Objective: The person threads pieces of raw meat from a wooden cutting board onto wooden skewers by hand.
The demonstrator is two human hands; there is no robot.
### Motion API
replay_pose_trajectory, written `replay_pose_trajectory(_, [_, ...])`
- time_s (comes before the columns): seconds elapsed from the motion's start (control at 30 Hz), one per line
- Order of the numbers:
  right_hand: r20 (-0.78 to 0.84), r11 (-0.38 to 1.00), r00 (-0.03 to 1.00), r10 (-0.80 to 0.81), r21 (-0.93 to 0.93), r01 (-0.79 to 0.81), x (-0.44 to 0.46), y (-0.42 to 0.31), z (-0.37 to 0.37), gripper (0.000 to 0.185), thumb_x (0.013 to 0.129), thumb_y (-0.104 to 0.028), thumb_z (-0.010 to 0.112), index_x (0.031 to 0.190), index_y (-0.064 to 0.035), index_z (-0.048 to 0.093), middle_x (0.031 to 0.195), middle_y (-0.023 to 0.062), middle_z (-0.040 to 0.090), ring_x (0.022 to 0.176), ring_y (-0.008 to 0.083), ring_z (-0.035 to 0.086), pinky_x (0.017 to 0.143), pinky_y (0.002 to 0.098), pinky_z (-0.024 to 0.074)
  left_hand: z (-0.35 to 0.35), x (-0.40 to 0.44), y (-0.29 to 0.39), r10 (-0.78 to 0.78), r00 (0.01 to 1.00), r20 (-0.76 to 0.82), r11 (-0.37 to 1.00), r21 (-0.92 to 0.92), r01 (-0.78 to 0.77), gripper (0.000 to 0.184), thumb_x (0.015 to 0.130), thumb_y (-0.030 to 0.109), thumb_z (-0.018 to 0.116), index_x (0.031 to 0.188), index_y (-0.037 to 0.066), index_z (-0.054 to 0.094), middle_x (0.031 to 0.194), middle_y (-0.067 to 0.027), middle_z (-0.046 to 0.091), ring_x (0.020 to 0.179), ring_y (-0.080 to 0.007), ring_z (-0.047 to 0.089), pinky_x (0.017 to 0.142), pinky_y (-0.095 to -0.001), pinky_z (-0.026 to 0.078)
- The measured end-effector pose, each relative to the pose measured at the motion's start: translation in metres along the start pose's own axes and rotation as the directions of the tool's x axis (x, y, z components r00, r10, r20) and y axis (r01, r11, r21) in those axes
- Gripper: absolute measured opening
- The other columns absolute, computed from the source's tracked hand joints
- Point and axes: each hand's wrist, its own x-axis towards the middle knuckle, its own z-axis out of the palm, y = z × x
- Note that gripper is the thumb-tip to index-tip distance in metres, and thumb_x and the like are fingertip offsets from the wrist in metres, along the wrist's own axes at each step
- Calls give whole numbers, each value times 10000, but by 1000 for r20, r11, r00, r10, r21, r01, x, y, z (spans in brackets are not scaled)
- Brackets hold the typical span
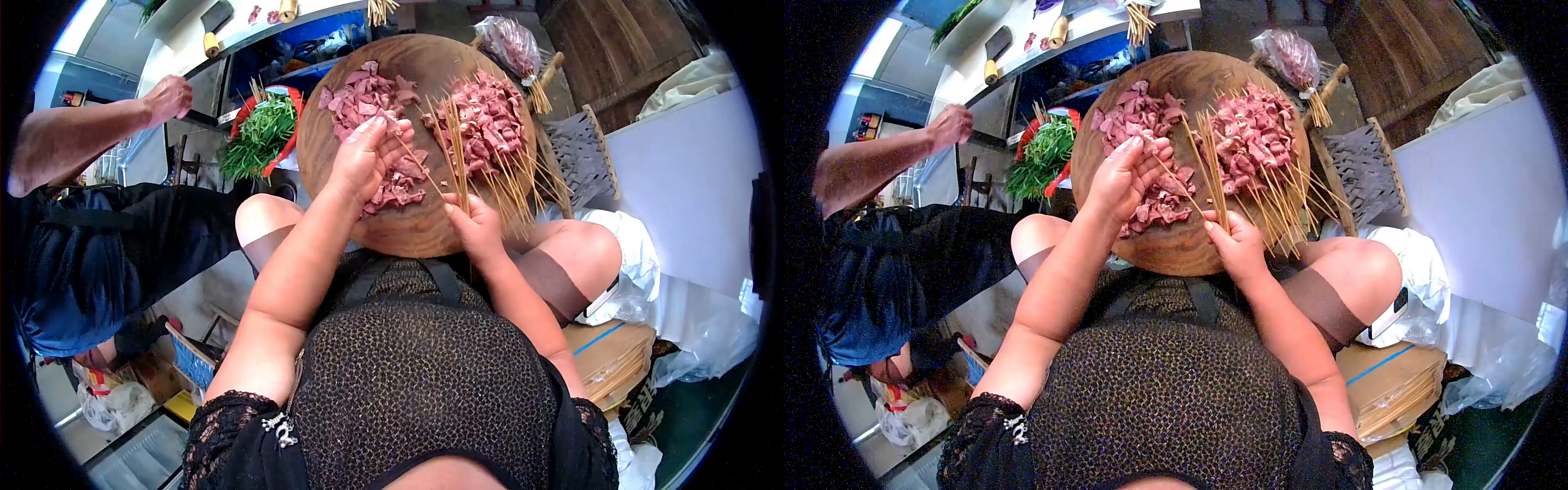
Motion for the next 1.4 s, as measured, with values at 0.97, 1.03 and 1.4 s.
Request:
replay_pose_trajectory(0.97, [7,996,999,41,82,-41,4,-10,0,196,829,-106,588,1010,-30,601,672,-64,507,538,18,413,489,166,326,8,-5,-5,-85,993,88,985,158,70,253,912,209,444,1041,7,524,1009,-168,603,956,-262,591,838,-377,478])
replay_pose_trajectory(1.03, [9,994,999,46,102,-46,4,-9,0,198,829,-104,588,1013,-33,602,676,-61,512,537,18,416,488,165,327,9,-8,-10,-106,990,95,984,156,90,252,913,208,442,1040,6,520,1011,-164,602,961,-261,588,842,-381,475])
replay_pose_trajectory(1.4, [-56,959,998,14,284,2,11,-2,-9,164,829,-75,585,989,-43,592,736,-14,568,586,36,478,524,159,374,7,-20,-53,-149,947,286,644,755,-126,207,880,147,527,1021,15,602,979,-41,626,935,-127,571,843,-263,442])
